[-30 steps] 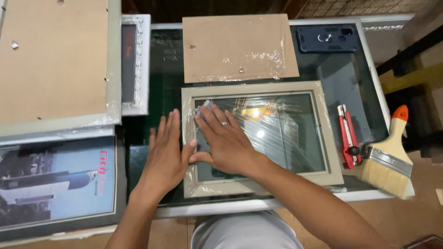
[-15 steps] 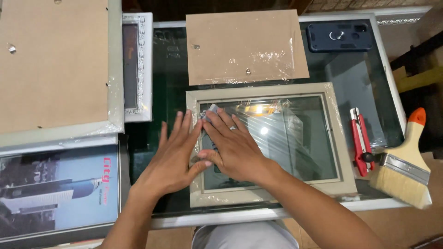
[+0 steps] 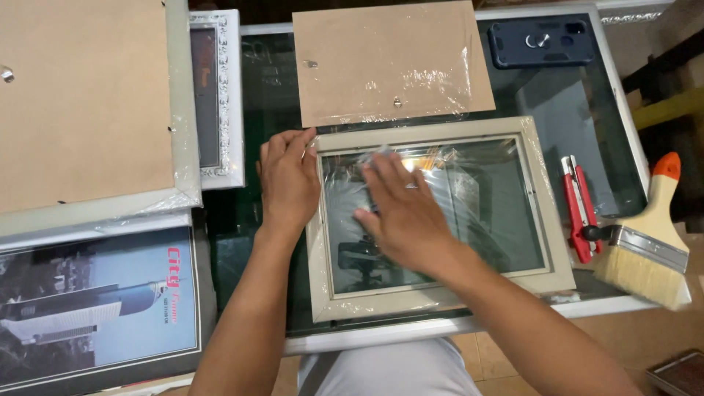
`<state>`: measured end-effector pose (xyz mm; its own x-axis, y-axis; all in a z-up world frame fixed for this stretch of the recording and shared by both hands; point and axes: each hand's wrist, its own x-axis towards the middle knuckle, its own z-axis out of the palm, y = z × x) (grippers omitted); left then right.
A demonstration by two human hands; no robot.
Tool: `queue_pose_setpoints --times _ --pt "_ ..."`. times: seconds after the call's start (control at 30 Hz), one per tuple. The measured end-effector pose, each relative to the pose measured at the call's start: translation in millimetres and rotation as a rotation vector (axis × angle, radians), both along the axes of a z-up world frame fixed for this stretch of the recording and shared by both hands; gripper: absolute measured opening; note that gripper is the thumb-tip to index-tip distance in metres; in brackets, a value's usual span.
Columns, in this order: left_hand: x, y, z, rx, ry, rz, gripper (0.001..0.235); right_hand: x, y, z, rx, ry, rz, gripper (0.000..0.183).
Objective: Cleaning the glass panel of a picture frame using a brush and a cleaning cloth.
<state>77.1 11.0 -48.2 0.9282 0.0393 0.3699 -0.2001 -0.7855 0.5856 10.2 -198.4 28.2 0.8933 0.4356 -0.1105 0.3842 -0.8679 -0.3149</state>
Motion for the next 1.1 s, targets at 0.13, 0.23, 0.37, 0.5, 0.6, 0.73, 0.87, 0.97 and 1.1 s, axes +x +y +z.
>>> queue_pose_setpoints --times 0.13,0.23,0.37,0.5,0.6,0.73,0.87,0.97,1.1 --pt "-2 -2 9 0.003 -0.026 -0.007 0.030 -12 -71 11 -0.063 0.022 -0.165 0.074" --pt "-11 -4 21 -0.012 0.025 -0.009 0.031 -19 -109 -1 -0.133 0.037 -0.299 0.078" --pt "-8 -9 22 -0.009 0.033 0.006 0.027 -17 -122 -12 -0.141 -0.043 -0.389 0.085" --pt "-8 -10 23 -0.004 0.061 0.042 0.024 -23 -76 -4 -0.147 -0.140 -0.259 0.092" --pt "-10 -12 31 -0.044 0.071 0.035 0.025 -29 -18 2 -0.017 -0.104 0.041 0.092" --pt "-6 -7 21 -0.012 0.067 0.038 0.024 -1 16 -14 0.083 -0.107 0.194 0.087" --pt "-3 -7 10 0.006 0.057 0.041 0.025 9 18 -20 0.086 -0.160 0.228 0.080" --pt "-6 -7 15 0.006 0.064 0.058 0.026 8 -2 -14 0.039 -0.134 0.192 0.078" --pt "-6 -9 22 -0.020 0.083 0.040 0.025 0 -65 -6 -0.072 -0.077 -0.002 0.075"
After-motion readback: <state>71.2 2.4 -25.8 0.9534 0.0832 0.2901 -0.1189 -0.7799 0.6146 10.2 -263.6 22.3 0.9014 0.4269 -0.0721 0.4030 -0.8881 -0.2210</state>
